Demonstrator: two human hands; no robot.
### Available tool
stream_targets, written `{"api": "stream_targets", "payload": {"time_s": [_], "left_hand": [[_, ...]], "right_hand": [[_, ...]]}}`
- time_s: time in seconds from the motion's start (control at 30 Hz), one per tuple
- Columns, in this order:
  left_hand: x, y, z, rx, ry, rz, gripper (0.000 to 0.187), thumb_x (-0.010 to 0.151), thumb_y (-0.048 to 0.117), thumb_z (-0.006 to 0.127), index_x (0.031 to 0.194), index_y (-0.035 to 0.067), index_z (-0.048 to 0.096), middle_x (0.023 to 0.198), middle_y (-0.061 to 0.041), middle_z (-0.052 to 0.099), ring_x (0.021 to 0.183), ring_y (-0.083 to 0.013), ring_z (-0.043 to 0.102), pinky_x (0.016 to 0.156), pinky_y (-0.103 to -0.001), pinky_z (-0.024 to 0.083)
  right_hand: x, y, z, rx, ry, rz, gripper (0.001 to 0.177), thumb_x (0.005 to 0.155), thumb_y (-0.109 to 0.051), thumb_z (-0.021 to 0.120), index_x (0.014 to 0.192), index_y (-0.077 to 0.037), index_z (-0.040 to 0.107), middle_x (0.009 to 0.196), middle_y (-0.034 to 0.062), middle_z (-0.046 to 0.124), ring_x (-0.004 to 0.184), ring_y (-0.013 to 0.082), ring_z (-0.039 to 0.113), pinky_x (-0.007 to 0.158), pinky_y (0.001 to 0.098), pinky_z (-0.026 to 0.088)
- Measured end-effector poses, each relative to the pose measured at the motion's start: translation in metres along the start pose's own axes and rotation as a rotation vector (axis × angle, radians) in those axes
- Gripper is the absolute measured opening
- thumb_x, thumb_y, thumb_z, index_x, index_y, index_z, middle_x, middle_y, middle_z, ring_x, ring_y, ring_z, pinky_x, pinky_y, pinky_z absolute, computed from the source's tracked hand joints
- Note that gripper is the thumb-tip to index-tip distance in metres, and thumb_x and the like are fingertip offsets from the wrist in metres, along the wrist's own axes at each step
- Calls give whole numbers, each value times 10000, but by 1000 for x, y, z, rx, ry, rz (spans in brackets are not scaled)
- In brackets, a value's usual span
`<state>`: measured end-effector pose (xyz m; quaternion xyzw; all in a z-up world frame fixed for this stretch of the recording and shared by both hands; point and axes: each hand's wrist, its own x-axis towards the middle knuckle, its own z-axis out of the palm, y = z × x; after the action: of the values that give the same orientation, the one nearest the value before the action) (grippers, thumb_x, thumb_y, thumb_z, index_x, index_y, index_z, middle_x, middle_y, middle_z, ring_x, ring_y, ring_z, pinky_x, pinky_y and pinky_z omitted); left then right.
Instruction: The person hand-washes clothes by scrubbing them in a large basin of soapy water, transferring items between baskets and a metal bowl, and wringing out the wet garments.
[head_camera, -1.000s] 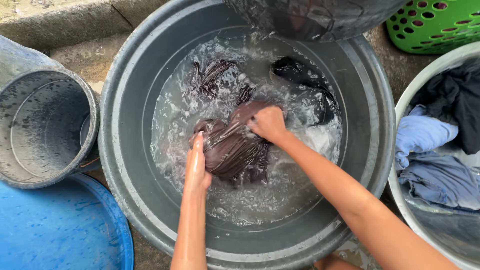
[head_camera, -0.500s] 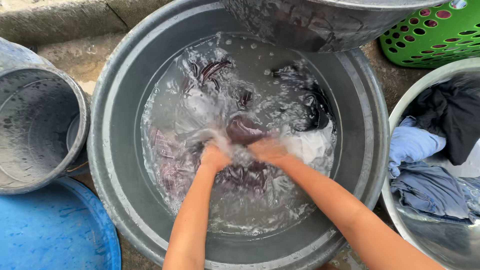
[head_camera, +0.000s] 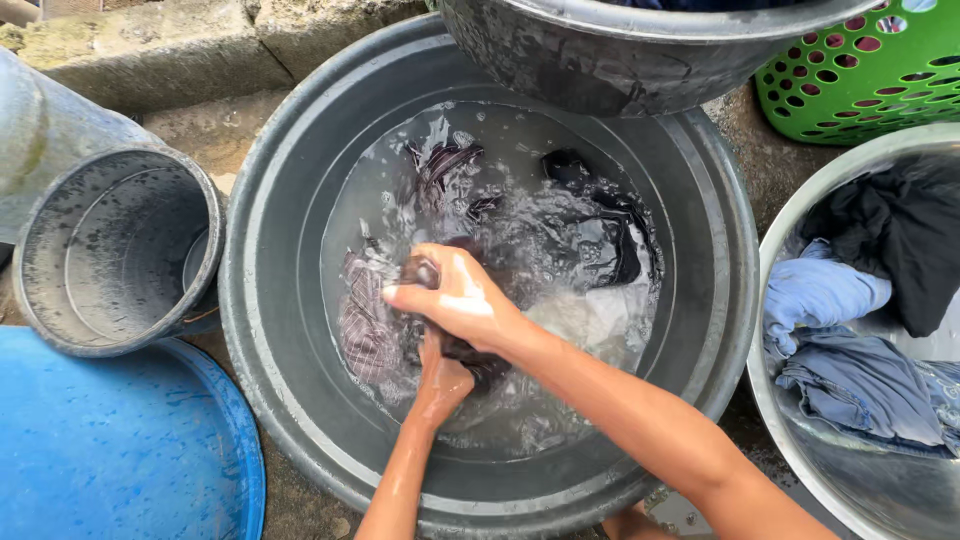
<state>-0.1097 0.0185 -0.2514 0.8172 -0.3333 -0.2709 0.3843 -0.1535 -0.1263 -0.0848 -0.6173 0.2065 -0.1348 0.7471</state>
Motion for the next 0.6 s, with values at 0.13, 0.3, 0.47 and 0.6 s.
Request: {"api": "stream_targets", "payload": {"time_s": [0.13,0.3,0.47,0.6], "left_hand": [[5,57,-27,-325,229,238,682,971,206,664,1542,40,330,1506,-165,493,1421,-272,478,1198,-419,356],[43,149,-115,-476,271,339,497,983,187,658,1458,116,530,1439,-42,612,1262,-175,624,1104,-321,507],[10,244,-151,95,174,688,552,690,191,894,1203,109,710,1146,-74,722,1104,-212,681,969,-345,543],[-9,265,-124,143,32,915,552,624,126,887,1152,140,725,1099,-85,705,1085,-260,665,973,-356,533]], "right_hand": [[-51,-68,-6,424,-83,-63,221,861,-162,785,952,-7,657,881,36,665,817,110,616,748,295,512],[-68,-47,-123,762,287,-212,232,916,-84,701,1077,2,558,1013,116,642,947,227,669,906,429,568],[-31,28,-104,139,412,505,496,1033,-374,584,1460,-277,352,1299,28,495,1140,271,539,873,626,495],[-27,52,-51,1110,-40,513,550,941,-561,405,1317,-186,549,1229,73,676,1082,314,666,811,630,516]]}}
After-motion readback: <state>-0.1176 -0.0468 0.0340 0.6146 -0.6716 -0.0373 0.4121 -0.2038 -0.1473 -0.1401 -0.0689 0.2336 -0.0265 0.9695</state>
